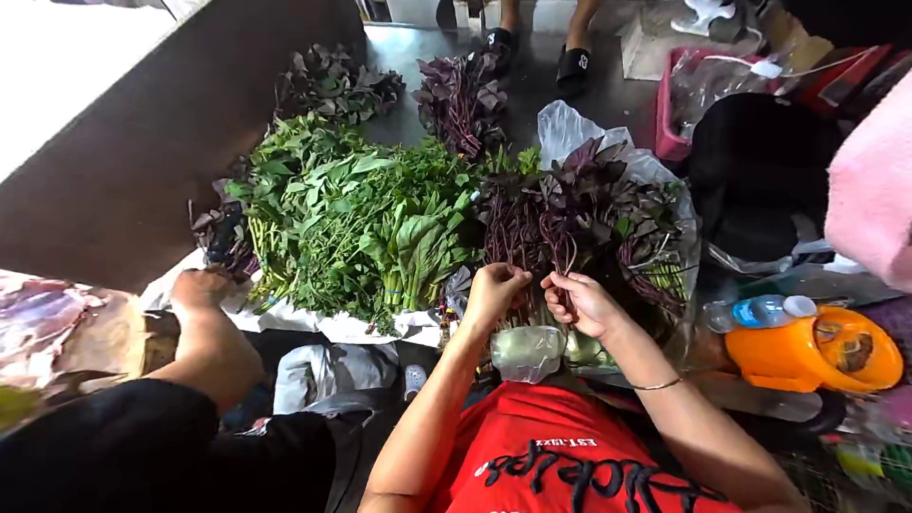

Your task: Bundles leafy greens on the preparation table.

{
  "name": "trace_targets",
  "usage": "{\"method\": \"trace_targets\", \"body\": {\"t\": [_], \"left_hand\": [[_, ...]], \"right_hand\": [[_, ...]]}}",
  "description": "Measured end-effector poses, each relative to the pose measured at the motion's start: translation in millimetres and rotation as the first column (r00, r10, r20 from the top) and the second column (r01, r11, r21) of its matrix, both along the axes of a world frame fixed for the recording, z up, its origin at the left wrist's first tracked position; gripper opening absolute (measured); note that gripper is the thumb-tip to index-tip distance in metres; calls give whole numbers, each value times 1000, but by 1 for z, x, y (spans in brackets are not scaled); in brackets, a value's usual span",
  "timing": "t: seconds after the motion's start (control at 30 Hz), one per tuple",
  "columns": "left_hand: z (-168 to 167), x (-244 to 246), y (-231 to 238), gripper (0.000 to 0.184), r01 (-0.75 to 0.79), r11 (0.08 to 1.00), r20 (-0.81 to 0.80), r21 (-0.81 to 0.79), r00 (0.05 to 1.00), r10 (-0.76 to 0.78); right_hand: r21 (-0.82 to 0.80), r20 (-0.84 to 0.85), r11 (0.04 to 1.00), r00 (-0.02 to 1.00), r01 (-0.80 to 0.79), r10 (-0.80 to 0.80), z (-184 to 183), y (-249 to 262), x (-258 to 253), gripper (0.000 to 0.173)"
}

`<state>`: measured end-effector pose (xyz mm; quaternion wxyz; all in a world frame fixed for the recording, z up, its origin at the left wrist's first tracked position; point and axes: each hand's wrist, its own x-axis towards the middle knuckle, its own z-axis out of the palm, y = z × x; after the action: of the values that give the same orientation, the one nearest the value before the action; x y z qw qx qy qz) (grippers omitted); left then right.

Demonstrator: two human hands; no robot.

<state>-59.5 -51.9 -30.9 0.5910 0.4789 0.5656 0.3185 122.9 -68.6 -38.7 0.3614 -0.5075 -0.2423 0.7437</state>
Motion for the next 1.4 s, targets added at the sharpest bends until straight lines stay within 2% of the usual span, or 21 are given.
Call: {"method": "trace_targets", "body": {"t": [0.07,0.13,0.33,0.4,0.43,0.57,0.67,0.77,0.87,0.97,1.1,1.2,1.3,1.4], "left_hand": [[0,5,-5,13,16,1000,14,-14,1000,-15],[-4,11,-11,14,52,998,-41,43,998,-50],[-21,27,-28,25,153,961,-170,232,979,-115],[-20,24,-31,29,217,939,-214,266,963,-162],[-19,19,-30,28,213,929,-262,302,956,-134],[-18,-2,2,28,137,899,-469,416,880,83],[-19,-5,22,31,220,897,-558,383,829,35],[-14,-1,30,21,272,911,-567,311,822,-52],[-10,4,38,23,270,940,-578,208,809,-104],[-6,8,42,25,222,964,-483,145,866,-127],[-7,19,43,24,167,983,-293,78,946,-138],[-13,26,40,23,166,965,-270,204,957,-108],[-17,24,34,31,304,848,-479,434,875,-69],[-31,20,31,36,484,758,-680,437,729,-73]], "right_hand": [[-20,37,1000,999,18,-18,1,-2,-3,31],[-19,76,999,997,27,-26,1,-2,-5,27],[111,254,994,967,-2,-26,-15,5,-12,30],[136,226,990,972,39,-70,-20,10,-11,24],[130,203,990,976,48,-74,-18,13,-8,21],[109,121,993,991,43,-56,-4,18,8,20],[101,99,995,995,12,-22,3,17,14,21],[64,141,998,990,-24,14,5,16,10,19],[72,267,995,962,-71,49,-4,11,7,16],[123,381,980,919,-158,100,-11,6,6,23],[93,238,989,967,-112,87,-12,1,1,32],[35,226,999,974,-39,30,-5,1,-4,28],[73,224,997,975,-21,4,10,14,11,21],[228,221,974,975,-14,-38,59,31,40,17]]}}
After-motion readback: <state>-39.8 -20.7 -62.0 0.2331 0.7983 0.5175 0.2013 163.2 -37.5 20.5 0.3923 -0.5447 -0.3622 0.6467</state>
